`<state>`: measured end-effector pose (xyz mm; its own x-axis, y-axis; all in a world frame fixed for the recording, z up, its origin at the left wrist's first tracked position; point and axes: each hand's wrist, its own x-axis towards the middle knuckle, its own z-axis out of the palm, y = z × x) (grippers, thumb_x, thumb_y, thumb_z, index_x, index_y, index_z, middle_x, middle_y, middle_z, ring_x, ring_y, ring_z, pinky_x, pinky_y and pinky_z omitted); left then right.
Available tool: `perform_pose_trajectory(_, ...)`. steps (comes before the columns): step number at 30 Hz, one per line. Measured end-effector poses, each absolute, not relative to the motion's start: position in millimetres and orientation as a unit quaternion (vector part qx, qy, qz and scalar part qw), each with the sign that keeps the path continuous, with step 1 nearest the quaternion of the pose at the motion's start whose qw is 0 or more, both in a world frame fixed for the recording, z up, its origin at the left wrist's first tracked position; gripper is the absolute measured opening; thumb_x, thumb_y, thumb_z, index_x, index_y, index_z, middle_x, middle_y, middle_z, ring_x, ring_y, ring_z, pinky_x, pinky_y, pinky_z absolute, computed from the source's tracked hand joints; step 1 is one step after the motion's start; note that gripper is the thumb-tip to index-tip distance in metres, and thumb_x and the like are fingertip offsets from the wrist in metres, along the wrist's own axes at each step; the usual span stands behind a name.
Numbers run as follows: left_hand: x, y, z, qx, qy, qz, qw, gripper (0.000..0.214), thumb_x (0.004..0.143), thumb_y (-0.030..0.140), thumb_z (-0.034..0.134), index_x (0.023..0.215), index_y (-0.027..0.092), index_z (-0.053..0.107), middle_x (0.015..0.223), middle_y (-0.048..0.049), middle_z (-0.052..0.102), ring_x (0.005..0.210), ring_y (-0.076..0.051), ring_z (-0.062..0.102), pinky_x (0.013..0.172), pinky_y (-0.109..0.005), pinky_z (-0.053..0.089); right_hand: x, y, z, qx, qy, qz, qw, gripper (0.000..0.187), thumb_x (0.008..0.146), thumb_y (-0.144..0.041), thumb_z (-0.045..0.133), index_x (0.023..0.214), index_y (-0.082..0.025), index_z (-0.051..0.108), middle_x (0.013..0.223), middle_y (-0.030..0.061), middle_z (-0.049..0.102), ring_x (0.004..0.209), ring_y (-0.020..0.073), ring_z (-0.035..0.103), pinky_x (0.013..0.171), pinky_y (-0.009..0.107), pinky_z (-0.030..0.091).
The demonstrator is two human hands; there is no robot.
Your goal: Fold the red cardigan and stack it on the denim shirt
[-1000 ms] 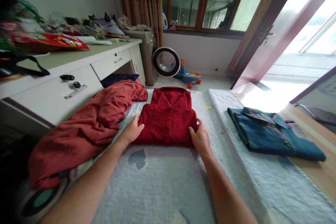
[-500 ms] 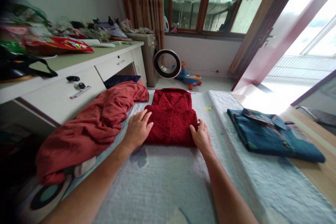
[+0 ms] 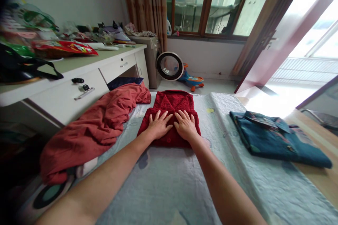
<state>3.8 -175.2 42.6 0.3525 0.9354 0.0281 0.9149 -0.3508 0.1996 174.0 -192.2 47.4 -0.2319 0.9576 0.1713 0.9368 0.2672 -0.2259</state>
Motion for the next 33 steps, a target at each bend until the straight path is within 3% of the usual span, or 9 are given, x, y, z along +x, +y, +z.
perform_pose_trajectory(5,2.8,-176.5,27.6,0.813,0.569,0.091,0.083,0.063,0.090,0.057,0.041,0.149,0.039,0.029,0.161,-0.0006,0.019,0.147,-0.038,0.006,0.106,-0.076,0.013,174.6,-188.8,30.3,-0.616,-0.780,0.060,0.093,0.052,0.098,-0.040,0.033,0.149,-0.028,0.033,0.160,0.0020,0.022,0.147,0.0262,0.015,0.115,0.059,0.014)
perform_pose_trajectory(17,2.4,-176.1,24.0,0.816,0.566,0.103,0.067,0.062,0.090,0.054,0.043,0.149,0.036,0.031,0.161,-0.0020,0.020,0.146,-0.038,0.007,0.107,-0.075,0.013,175.9,-188.0,28.9,-0.614,-0.782,0.061,0.090,0.055,0.097,-0.040,0.035,0.150,-0.027,0.031,0.161,0.0013,0.018,0.148,0.0252,0.013,0.116,0.059,0.013)
perform_pose_trajectory(21,7.4,-176.9,29.9,0.835,0.537,0.114,0.030,0.056,0.092,0.037,0.042,0.147,0.026,0.037,0.159,-0.0064,0.026,0.147,-0.030,0.013,0.116,-0.063,0.008,175.9,-187.0,26.7,-0.616,-0.780,0.061,0.095,0.056,0.096,-0.039,0.036,0.150,-0.027,0.030,0.161,0.0014,0.018,0.148,0.0252,0.013,0.116,0.058,0.012)
perform_pose_trajectory(25,12.6,-176.0,30.6,0.850,0.513,0.113,0.046,0.059,0.090,0.023,0.040,0.149,0.022,0.033,0.160,-0.0061,0.024,0.147,-0.024,0.017,0.119,-0.053,0.012,175.2,-186.0,24.4,-0.615,-0.779,0.068,0.101,0.058,0.095,-0.039,0.037,0.151,-0.026,0.028,0.160,0.0020,0.019,0.147,0.0246,0.014,0.116,0.058,0.012)
perform_pose_trajectory(29,13.4,-175.7,27.8,0.842,0.524,0.104,0.071,0.059,0.092,0.037,0.041,0.150,0.030,0.029,0.161,-0.0028,0.018,0.148,-0.028,0.012,0.115,-0.062,0.013,180.5,-183.9,26.6,-0.610,-0.781,0.084,0.109,0.060,0.095,-0.038,0.038,0.152,-0.025,0.026,0.160,0.0038,0.020,0.147,0.0234,0.015,0.117,0.055,0.011)
perform_pose_trajectory(33,13.2,-176.2,27.9,0.836,0.533,0.095,0.095,0.067,0.089,0.060,0.043,0.149,0.036,0.029,0.162,-0.0015,0.015,0.148,-0.035,0.005,0.112,-0.068,0.009,197.1,-178.3,30.3,-0.578,-0.798,0.119,0.121,0.056,0.097,-0.037,0.035,0.151,-0.026,0.028,0.158,0.0050,0.026,0.145,0.0208,0.023,0.116,0.048,0.020)
